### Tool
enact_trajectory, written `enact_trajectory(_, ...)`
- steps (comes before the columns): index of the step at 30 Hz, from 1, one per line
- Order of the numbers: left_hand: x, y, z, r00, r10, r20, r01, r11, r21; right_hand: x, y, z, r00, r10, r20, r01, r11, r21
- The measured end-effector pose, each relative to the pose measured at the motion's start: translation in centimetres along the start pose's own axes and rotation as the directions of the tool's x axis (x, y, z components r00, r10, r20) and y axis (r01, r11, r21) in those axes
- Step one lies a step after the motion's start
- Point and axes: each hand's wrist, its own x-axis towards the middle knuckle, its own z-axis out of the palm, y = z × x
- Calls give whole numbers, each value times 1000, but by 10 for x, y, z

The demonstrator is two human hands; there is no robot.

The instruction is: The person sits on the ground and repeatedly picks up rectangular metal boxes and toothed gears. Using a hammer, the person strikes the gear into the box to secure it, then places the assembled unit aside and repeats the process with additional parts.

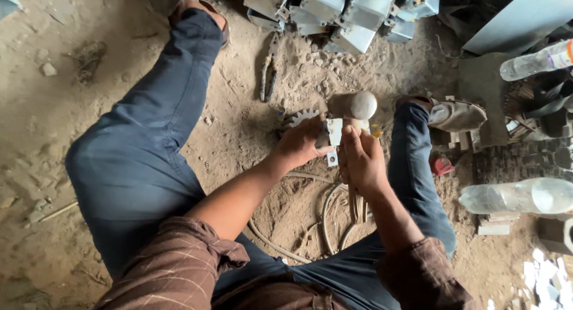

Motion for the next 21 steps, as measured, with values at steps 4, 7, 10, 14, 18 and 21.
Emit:
enact_trajectory(4, 7, 3, 2, 1000, -23, 4, 24, 997, -72, 0, 5, -2, 996, 87, -9, -87, 996, 26)
enact_trajectory(7, 0, 2, 2, 988, 73, -133, -83, 994, -72, -8, 32, -7, 999, -42, 18, 37, 977, 208)
enact_trajectory(10, -9, 0, 1, 961, 55, -271, -85, 991, -101, -14, 78, -8, 986, -164, -34, 163, 888, 429)
enact_trajectory(14, -6, 3, 6, 970, -34, -240, -13, 982, -191, -21, 144, -18, 930, -286, -230, 349, 884, 312)
enact_trajectory(18, -4, 9, -14, 997, -30, -69, 19, 987, -161, -23, 171, -19, 920, -237, -312, 342, 874, 344)
enact_trajectory(21, 11, 24, -28, 966, 234, -108, -231, 972, 38, -18, 166, -33, 894, -247, -372, 387, 844, 370)
